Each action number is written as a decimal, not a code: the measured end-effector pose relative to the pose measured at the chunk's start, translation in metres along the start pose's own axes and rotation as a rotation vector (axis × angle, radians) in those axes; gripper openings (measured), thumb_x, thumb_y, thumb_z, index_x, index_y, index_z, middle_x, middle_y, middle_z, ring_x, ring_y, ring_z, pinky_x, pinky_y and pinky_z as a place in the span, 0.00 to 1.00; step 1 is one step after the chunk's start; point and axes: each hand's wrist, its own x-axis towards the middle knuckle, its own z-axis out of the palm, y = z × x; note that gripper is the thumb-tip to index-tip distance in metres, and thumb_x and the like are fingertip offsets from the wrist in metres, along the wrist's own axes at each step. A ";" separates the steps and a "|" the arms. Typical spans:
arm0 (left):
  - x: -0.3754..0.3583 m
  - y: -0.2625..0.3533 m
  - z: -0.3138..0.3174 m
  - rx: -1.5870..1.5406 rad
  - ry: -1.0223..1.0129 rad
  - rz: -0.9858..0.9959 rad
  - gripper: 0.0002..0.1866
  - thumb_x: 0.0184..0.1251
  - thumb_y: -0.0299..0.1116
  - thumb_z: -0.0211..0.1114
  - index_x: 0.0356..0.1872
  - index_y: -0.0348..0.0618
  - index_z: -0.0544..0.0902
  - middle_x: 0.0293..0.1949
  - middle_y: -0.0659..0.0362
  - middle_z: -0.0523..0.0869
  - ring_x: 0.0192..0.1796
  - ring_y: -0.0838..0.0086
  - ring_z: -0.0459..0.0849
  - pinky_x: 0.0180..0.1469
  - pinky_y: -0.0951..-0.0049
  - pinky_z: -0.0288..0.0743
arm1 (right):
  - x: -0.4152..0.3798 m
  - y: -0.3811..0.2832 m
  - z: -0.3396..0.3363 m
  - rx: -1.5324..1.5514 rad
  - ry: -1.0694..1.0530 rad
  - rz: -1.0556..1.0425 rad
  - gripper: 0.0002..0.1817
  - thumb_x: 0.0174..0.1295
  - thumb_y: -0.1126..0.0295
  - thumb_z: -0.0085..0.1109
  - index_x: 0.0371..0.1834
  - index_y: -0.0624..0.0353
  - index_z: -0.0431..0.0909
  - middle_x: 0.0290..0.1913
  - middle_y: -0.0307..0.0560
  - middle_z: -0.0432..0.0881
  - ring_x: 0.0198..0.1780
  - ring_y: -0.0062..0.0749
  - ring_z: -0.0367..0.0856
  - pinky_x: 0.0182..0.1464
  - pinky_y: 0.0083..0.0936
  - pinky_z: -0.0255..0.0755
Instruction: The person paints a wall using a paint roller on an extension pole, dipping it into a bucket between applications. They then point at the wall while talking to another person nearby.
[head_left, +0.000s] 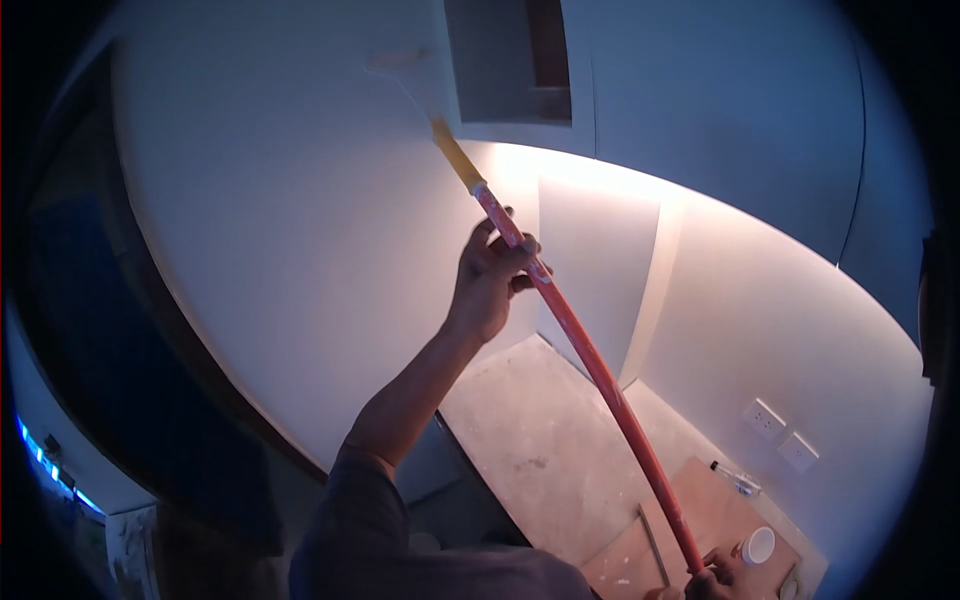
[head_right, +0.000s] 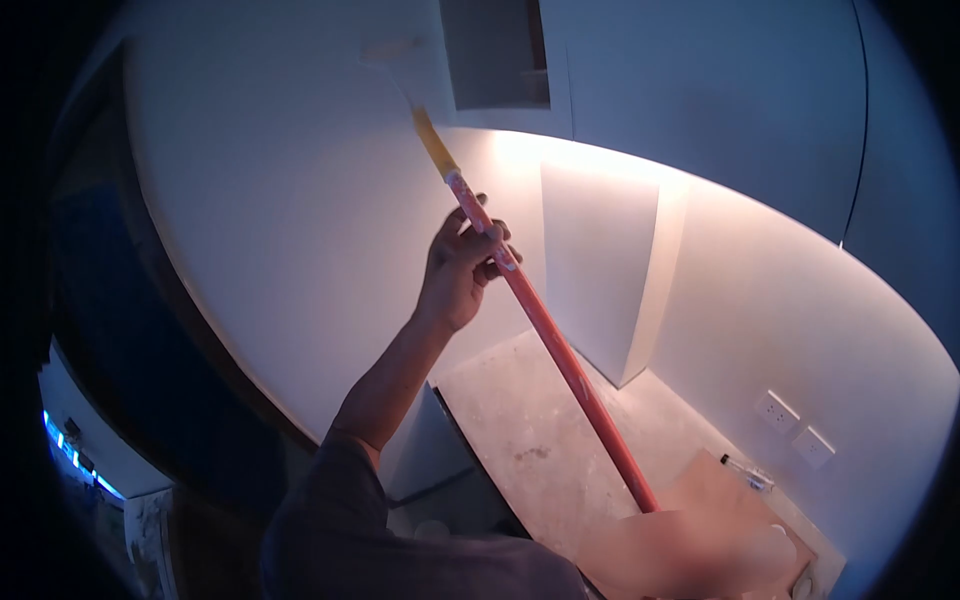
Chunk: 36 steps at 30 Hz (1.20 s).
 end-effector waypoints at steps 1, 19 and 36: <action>-0.010 -0.012 -0.001 -0.010 -0.018 -0.021 0.32 0.66 0.26 0.65 0.67 0.37 0.58 0.38 0.57 0.81 0.37 0.66 0.87 0.41 0.65 0.84 | -0.007 0.004 -0.008 0.020 -0.005 0.034 0.09 0.74 0.63 0.52 0.38 0.55 0.69 0.21 0.36 0.72 0.20 0.17 0.67 0.23 0.16 0.61; -0.176 -0.174 -0.032 -0.141 -0.007 -0.539 0.26 0.72 0.27 0.61 0.60 0.36 0.54 0.39 0.58 0.79 0.41 0.72 0.87 0.47 0.61 0.88 | -0.080 0.091 -0.059 -0.624 0.408 0.002 0.10 0.65 0.67 0.63 0.37 0.65 0.84 0.22 0.33 0.75 0.24 0.17 0.70 0.26 0.18 0.64; -0.209 -0.258 -0.081 -0.194 0.060 -0.918 0.11 0.67 0.26 0.64 0.41 0.46 0.68 0.37 0.62 0.79 0.42 0.71 0.86 0.49 0.59 0.85 | -0.062 0.061 -0.033 -0.846 0.531 0.108 0.09 0.44 0.73 0.69 0.25 0.69 0.82 0.14 0.45 0.71 0.18 0.25 0.69 0.24 0.27 0.60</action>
